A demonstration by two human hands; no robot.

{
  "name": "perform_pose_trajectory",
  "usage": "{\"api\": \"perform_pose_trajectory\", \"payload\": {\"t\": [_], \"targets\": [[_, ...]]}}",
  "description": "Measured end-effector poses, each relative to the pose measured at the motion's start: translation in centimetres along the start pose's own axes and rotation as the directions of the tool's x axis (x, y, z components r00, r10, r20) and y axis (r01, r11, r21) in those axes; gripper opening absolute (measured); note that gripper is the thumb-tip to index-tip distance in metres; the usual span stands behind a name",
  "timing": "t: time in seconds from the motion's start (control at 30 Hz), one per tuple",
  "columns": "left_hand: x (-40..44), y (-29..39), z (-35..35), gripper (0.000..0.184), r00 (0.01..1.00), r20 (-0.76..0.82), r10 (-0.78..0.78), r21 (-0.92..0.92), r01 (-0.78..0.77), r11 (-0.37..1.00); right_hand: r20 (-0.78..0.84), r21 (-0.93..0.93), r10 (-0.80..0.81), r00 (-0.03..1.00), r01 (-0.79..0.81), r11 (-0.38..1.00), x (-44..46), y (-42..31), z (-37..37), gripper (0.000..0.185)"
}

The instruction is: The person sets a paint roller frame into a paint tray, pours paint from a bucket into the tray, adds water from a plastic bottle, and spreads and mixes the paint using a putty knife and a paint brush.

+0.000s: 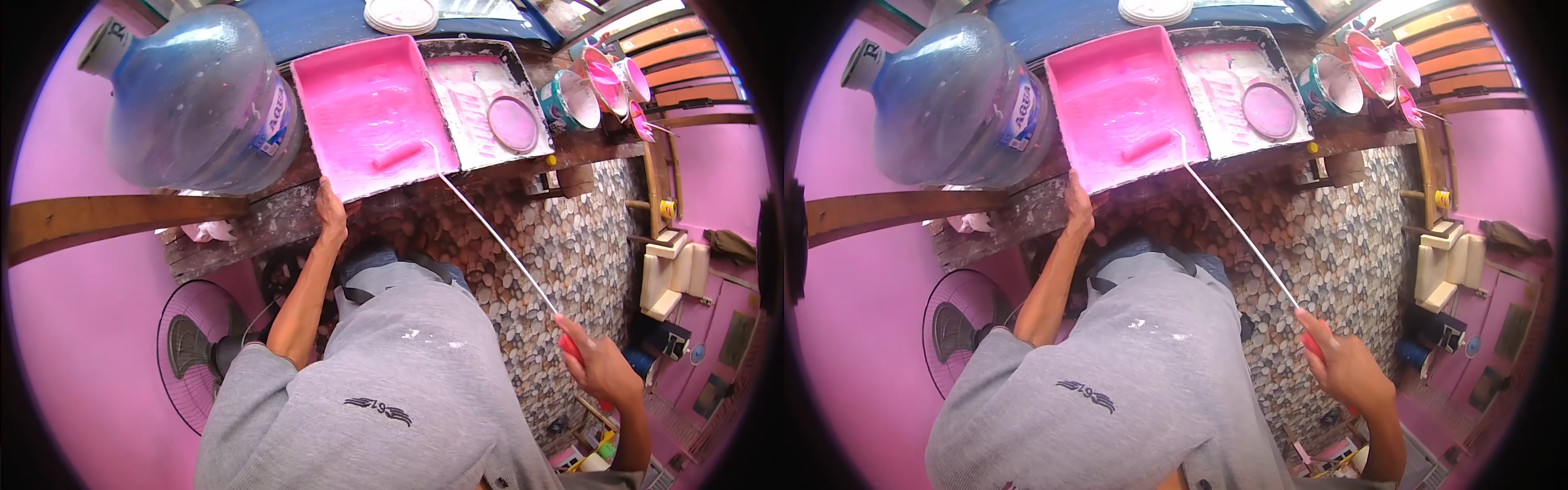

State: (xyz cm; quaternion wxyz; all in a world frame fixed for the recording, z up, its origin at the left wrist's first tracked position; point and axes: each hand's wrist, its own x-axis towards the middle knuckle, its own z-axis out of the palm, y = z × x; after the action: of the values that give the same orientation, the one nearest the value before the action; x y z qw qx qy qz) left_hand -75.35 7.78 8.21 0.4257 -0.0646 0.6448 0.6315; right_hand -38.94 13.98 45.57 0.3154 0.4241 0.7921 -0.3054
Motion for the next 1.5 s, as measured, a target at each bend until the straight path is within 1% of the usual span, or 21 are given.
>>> {"api": "perform_pose_trajectory", "payload": {"t": [0.07,0.13,0.17,0.3,0.37,0.47,0.57,0.63,0.67,0.77,0.87,0.9,0.97,1.07,1.1,1.2,1.27,1.33,1.37,1.4,1.5], "targets": [[-0.1,-0.1,0.2,0.059,0.999,-0.021,0.029,-0.007,-0.029,1.0,0.037,-0.01,-0.007,0.999,0.007,1.0,-1.2,-0.2,-0.9,0.059],[0.1,-0.3,0.1,0.059,1.0,-0.009,0.021,-0.008,-0.021,1.0,0.072,-0.038,0.038,0.997,-0.036,0.999,-1.7,-0.5,-0.7,0.059],[0.3,-0.3,0.2,0.059,1.0,-0.001,0.015,-0.01,-0.015,1.0,0.002,-0.019,0.004,1.0,-0.004,1.0,-1.1,-0.4,-0.1,0.058],[0.4,-0.5,-0.5,0.059,1.0,0.017,-0.024,-0.011,0.024,1.0,-0.066,0.038,0.033,0.997,-0.03,0.999,-1.5,-0.8,-1.2,0.059],[0.2,-0.5,-0.5,0.058,0.998,0.062,0.003,-0.023,-0.002,1.0,-0.067,0.061,0.018,0.998,-0.014,0.998,-2.3,-1.0,-1.0,0.06],[-0.3,-0.2,-0.4,0.056,0.997,0.073,0.003,-0.052,0.001,0.999,-0.069,0.104,0.018,0.997,-0.011,0.995,-2.5,-0.9,0.2,0.06],[0.2,-0.6,-0.8,0.056,0.996,0.083,-0.034,-0.073,0.04,0.997,-0.032,0.111,-0.007,0.999,0.011,0.994,-2.1,-1.6,1.2,0.06],[0.0,-0.5,-0.6,0.056,0.998,0.067,-0.022,-0.076,0.027,0.997,0.032,-0.021,0.018,0.999,-0.018,1.0,-1.6,-2.2,2.3,0.061],[-0.2,-0.5,-0.4,0.056,0.999,0.053,-0.014,-0.082,0.018,0.997,0.03,-0.014,0.025,0.999,-0.024,1.0,-1.1,-2.3,3.0,0.061],[0.0,-0.6,-0.5,0.056,0.998,0.054,-0.023,-0.081,0.027,0.996,-0.067,-0.043,-0.044,0.997,0.041,0.998,-0.1,-2.2,3.9,0.058],[0.7,-1.0,-0.9,0.056,0.996,0.072,-0.046,-0.081,0.052,0.995,0.018,-0.044,0.008,1.0,-0.007,0.999,-2.5,-2.1,3.5,0.056],[0.5,-0.9,-0.9,0.056,0.996,0.076,-0.046,-0.078,0.052,0.996,0.017,-0.04,0.011,1.0,-0.01,0.999,-2.2,-2.3,3.6,0.056],[0.2,-0.6,-0.3,0.056,0.998,0.022,-0.057,-0.059,0.058,0.997,-0.02,-0.093,-0.027,0.999,0.025,0.995,-1.2,-2.8,3.9,0.056],[0.5,-0.8,-0.6,0.056,0.998,0.055,-0.04,-0.07,0.044,0.997,-0.086,-0.045,-0.062,0.994,0.058,0.997,0.1,-2.4,4.6,0.056],[0.8,-1.0,-1.1,0.056,0.993,0.094,-0.072,-0.054,0.078,0.996,-0.014,-0.08,-0.004,1.0,0.003,0.997,-0.7,-2.8,4.3,0.058],[1.0,-1.3,-1.1,0.056,0.995,0.077,-0.065,-0.05,0.069,0.996,-0.019,-0.109,0.011,1.0,-0.013,0.994,-2.3,-3.1,4.6,0.057],[1.1,-1.4,-0.8,0.056,0.995,0.077,-0.069,-0.045,0.072,0.996,0.003,-0.095,0.056,0.998,-0.055,0.994,-1.0,-3.5,4.5,0.057],[0.9,-1.0,-0.9,0.056,0.996,0.052,-0.067,-0.049,0.07,0.996,-0.148,-0.08,-0.092,0.985,0.081,0.993,0.4,-2.5,5.3,0.057],[0.5,-0.6,-0.8,0.057,0.996,0.062,-0.06,-0.047,0.063,0.997,-0.087,-0.103,-0.057,0.995,0.047,0.994,-0.3,-2.8,4.8,0.057],[0.2,-0.6,-1.0,0.058,0.996,0.074,-0.058,-0.046,0.061,0.997,-0.08,-0.107,-0.064,0.995,0.055,0.993,-0.8,-3.1,4.3,0.057],[0.5,-1.2,-1.1,0.058,0.997,0.056,-0.044,-0.059,0.047,0.997,0.013,-0.096,0.073,0.997,-0.072,0.993,-2.1,-3.5,3.6,0.054]]}}
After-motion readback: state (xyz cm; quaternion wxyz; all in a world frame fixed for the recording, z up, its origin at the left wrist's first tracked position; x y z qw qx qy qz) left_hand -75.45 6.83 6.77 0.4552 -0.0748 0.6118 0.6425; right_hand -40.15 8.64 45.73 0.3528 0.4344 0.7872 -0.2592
